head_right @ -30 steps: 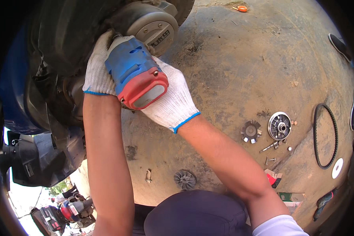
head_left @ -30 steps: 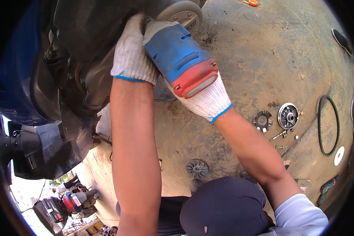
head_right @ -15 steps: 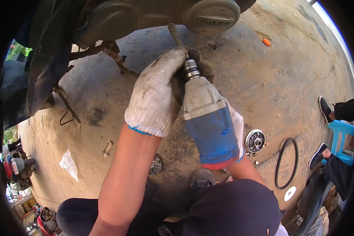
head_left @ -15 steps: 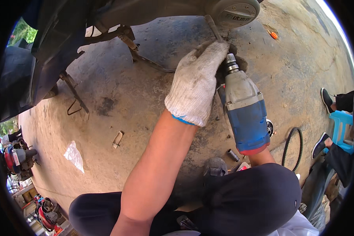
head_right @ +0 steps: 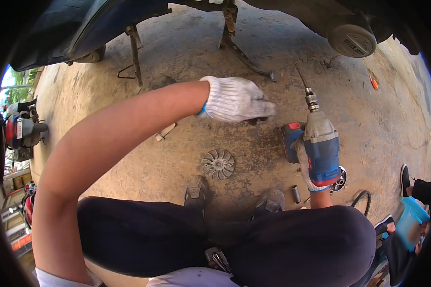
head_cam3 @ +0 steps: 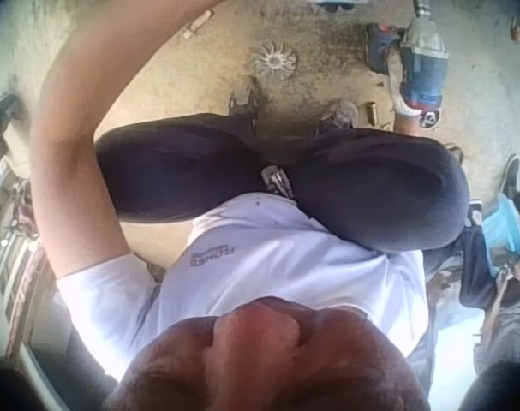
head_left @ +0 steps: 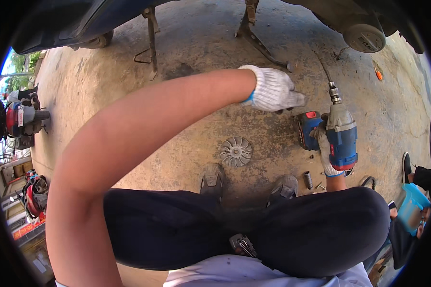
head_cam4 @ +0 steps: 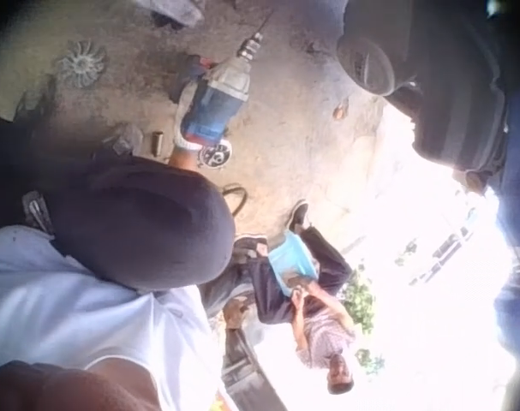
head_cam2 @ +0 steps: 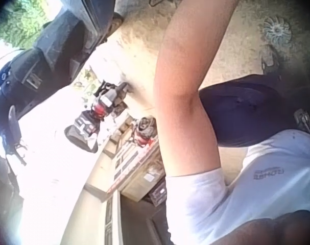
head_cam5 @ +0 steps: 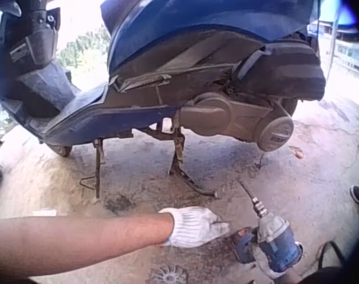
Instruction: The person is repairing the transmission components of a blue scooter, including removing and reassembling parts and using an impact wrench.
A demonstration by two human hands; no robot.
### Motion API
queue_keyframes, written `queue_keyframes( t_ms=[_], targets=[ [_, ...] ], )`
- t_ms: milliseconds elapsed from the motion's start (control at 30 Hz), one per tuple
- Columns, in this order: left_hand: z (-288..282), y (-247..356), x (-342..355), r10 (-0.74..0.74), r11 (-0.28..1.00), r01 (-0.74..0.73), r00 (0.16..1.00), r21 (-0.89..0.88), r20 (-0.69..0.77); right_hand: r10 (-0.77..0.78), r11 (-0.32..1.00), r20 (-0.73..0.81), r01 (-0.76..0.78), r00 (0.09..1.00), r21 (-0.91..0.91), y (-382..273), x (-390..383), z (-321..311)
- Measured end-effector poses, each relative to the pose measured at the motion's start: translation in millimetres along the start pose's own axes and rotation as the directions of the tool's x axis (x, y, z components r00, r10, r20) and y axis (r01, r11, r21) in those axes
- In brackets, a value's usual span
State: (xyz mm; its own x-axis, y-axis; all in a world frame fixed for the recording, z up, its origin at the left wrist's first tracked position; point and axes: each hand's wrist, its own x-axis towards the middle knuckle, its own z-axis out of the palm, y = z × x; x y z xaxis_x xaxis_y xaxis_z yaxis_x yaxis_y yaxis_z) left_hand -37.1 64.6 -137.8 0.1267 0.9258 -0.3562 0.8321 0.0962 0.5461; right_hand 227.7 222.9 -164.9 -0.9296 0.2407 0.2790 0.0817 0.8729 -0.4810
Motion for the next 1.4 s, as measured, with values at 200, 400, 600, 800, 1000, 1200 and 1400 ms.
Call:
queue_keyframes(
  t_ms=[200,400,600,800,1000,1200,1400],
  targets=[
    [-6.9,-39.6,-195.3,-0.704,0.696,0.708,0.705,0.12,-0.083,0.098,0.989,0.052,-0.103,0.994,0.109,41.2,-13.9,3.0],
    [179.0,-77.5,-268.2,-0.851,0.48,0.811,0.338,-0.334,-0.402,0.249,0.839,0.118,-0.274,0.961,0.47,38.4,-22.5,3.8],
    [225.3,-84.5,-247.5,-0.78,0.575,0.784,0.436,-0.235,-0.449,0.172,0.966,0.317,-0.222,0.933,0.13,21.9,-15.1,-49.9],
    [245.0,-79.1,-253.7,-0.906,0.352,0.398,0.372,-0.847,-0.202,0.162,0.986,0.546,-0.15,0.822,-0.066,23.5,-21.4,-57.9],
    [171.4,-29.4,-181.7,-0.807,0.254,0.012,0.554,-0.967,-0.206,0.605,0.781,0.442,-0.385,0.663,-0.492,5.8,18.1,-158.1],
    [127.2,-16.1,-84.9,-0.701,0.175,-0.381,0.599,-0.908,-0.387,0.495,0.812,0.064,-0.435,0.866,-0.39,-121.8,116.9,-209.0],
    [90.0,4.5,-46.1,-0.712,0.102,-0.618,0.502,-0.779,-0.491,0.508,0.86,0.471,-0.453,0.721,-0.234,-186.4,162.3,-23.0]
  ],
)
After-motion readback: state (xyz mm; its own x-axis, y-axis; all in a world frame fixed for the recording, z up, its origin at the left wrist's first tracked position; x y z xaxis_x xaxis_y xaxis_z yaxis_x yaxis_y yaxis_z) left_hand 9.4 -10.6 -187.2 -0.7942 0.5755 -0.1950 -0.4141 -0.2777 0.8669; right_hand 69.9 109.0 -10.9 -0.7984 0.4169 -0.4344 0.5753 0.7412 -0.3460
